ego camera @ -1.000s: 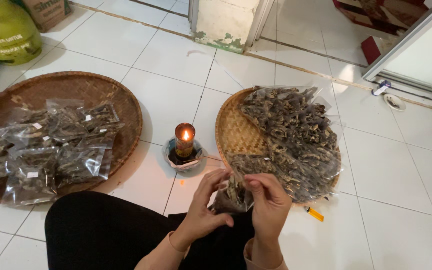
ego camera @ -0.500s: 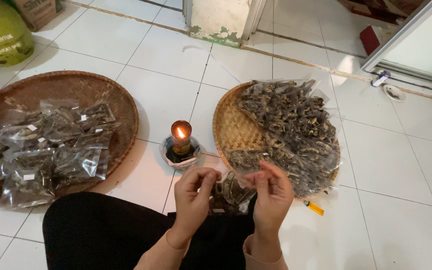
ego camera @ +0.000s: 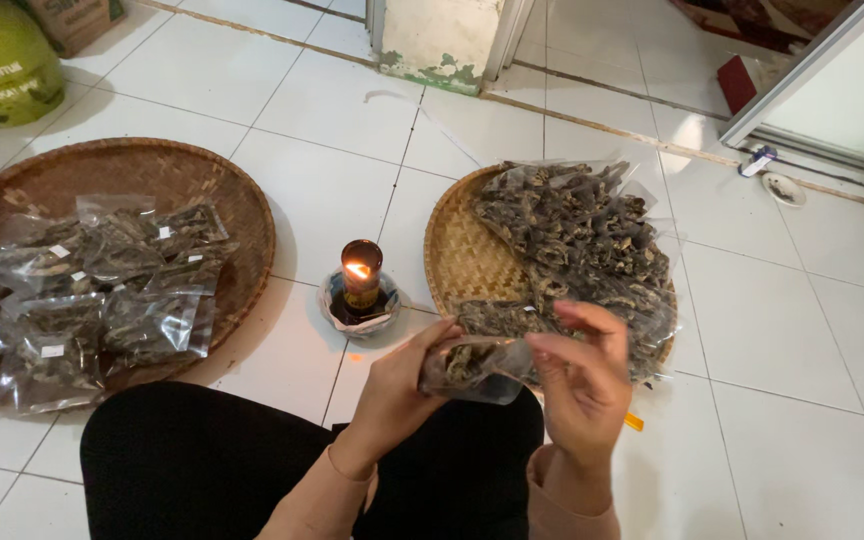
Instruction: The person sits on the floor and places dried sea cucumber pieces into small clear plastic bags, holding each bag opening over a small oil-lamp flame to heat-seal it closed. Sealed bags are placed into a bamboo tray alongside other finished bags, and the person repeats the process with the next bag.
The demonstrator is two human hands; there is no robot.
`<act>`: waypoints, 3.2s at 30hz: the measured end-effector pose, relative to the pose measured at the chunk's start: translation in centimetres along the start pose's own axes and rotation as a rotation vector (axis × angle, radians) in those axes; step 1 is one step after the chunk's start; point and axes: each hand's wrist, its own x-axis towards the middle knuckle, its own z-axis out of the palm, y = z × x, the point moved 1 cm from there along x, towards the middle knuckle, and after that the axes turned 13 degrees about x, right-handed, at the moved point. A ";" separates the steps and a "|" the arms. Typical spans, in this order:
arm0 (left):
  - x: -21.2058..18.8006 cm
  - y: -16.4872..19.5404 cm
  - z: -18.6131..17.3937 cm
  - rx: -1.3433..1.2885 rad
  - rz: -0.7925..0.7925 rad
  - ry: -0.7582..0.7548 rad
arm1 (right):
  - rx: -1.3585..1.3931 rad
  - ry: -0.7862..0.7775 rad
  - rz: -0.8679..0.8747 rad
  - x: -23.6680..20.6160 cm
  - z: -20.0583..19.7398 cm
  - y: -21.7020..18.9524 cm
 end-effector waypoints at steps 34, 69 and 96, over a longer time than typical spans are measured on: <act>-0.8 -1.2 0.4 -0.223 -0.181 -0.151 | -0.665 -0.958 0.045 5.8 0.6 0.4; -0.9 0.4 0.4 -0.643 -0.426 0.440 | 0.705 0.437 0.503 -5.6 2.1 7.9; -0.1 1.8 -3.7 -0.132 -0.143 0.205 | 0.244 -0.017 0.353 -2.8 0.3 5.0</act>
